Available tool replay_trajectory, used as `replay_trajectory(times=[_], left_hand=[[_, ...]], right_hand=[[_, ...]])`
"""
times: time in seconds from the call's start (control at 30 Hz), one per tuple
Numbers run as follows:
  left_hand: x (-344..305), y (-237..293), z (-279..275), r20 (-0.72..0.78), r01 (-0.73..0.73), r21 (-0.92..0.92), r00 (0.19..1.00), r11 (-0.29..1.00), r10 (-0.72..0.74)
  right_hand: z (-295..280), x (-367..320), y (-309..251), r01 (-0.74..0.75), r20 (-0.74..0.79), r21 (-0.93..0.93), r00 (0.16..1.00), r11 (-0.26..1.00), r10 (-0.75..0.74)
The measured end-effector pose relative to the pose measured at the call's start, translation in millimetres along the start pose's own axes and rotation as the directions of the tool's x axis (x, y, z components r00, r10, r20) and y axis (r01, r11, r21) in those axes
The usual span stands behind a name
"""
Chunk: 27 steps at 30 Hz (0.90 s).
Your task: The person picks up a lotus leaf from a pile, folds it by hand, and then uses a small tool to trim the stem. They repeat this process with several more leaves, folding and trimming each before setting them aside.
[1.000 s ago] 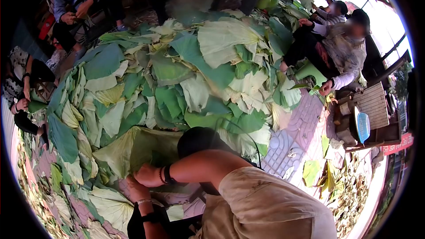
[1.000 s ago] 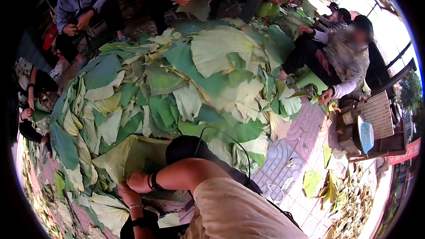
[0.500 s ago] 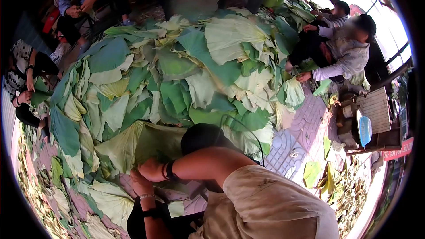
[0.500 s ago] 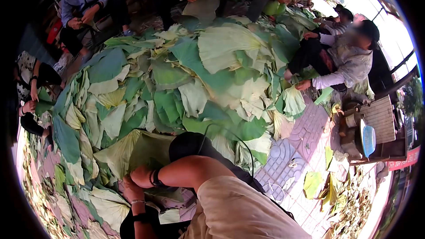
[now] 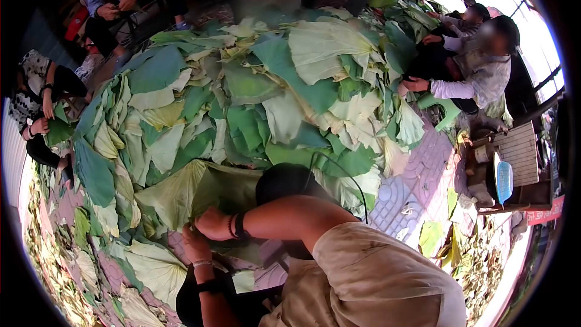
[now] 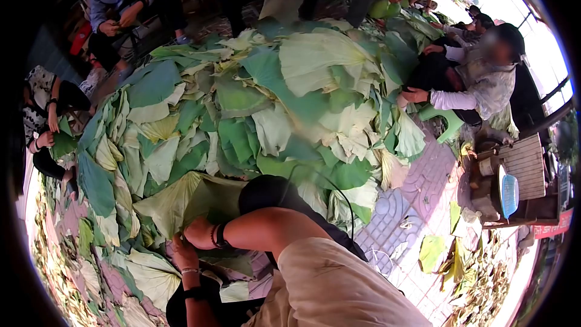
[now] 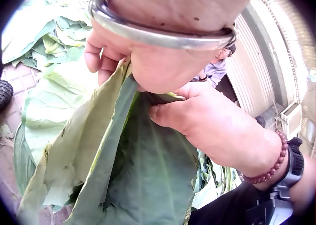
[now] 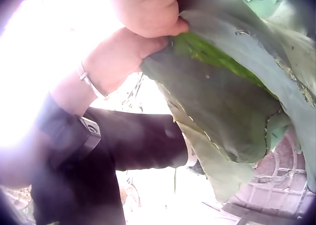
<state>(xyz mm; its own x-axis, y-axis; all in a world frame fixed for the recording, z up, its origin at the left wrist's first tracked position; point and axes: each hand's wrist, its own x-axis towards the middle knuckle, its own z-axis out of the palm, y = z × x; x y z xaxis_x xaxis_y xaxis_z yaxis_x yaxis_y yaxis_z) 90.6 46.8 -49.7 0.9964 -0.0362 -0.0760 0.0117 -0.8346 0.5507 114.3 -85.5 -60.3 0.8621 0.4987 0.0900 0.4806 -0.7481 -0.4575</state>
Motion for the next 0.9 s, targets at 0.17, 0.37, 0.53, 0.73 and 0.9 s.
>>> replay_trajectory(times=[0.17,0.37,0.53,0.73,0.9], left_hand=[[-1.7,-4.4,7.1,-0.03,-0.022,-0.006,0.999,1.0,0.022],[-0.6,-11.3,11.8,0.07,0.025,-0.071,0.997,0.997,-0.02],[-3.0,0.5,12.8,0.036,-0.017,-0.045,0.999,0.999,0.018],[-5.9,26.2,0.9,0.128,0.087,0.008,0.988,0.996,-0.088],[-10.4,32.5,-1.3,0.036,0.038,0.033,0.999,0.999,-0.039]], right_hand=[[4.8,-3.0,-6.9,-0.001,0.005,-0.057,1.0,0.998,0.001],[-33.3,-7.5,-15.2,-0.095,0.19,0.105,0.979,0.99,0.074],[-18.8,-3.7,-7.5,-0.233,0.223,0.175,0.956,0.957,0.192],[-9.4,-9.7,-2.0,-0.262,0.172,0.16,0.957,0.952,0.234],[-12.8,-8.0,2.5,-0.232,0.159,0.155,0.965,0.96,0.208]])
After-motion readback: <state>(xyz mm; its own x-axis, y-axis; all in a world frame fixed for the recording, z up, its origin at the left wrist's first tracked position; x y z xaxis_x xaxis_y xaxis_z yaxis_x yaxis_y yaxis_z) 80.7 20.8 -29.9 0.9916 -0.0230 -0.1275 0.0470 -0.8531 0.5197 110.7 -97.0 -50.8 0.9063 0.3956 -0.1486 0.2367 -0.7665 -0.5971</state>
